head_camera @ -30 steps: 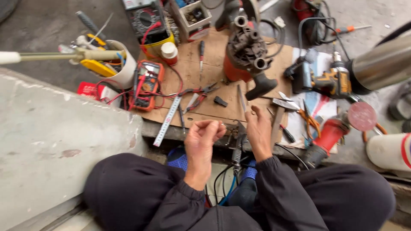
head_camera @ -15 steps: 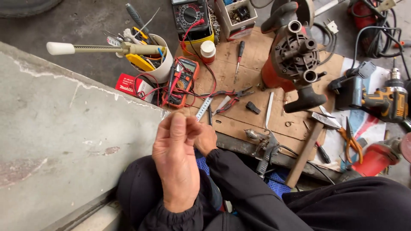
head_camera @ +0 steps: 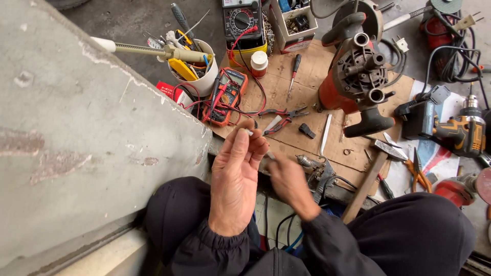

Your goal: The person is disassembling and inspecting components of a power router, using a hammer to loosen parts and a metal ruler to measure a small internal component.

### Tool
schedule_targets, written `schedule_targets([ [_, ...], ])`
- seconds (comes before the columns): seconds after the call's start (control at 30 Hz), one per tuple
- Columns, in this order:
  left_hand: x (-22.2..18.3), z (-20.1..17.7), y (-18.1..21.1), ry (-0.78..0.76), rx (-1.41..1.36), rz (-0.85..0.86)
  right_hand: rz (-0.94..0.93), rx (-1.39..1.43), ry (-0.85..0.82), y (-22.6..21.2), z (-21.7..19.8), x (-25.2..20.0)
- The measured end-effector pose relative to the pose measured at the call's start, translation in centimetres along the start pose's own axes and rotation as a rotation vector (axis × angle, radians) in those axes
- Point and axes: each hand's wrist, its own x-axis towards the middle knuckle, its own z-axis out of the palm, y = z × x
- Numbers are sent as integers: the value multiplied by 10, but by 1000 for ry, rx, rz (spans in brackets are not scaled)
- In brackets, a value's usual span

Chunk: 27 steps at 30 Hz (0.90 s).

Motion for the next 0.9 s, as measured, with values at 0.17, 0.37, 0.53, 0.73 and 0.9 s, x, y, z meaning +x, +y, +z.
schedule_targets([
  [0.17, -11, -2, -14, -68, 77, -98, 37, 318, 49, -34, -98, -68],
  [0.37, -16, -16, -41, -160, 115, -170, 52, 519, 50, -17, -133, -94],
  [0.53, -20, -22, -55, -158, 129, -186, 0, 567, 77, -4, -130, -100],
  [0.73, -19, -30, -72, -185, 164, -213, 54, 617, 13, -7, -143, -113],
  [0.9, -18, -37, -78, -205, 129, -222, -264, 864, 156, 3, -144, -118],
])
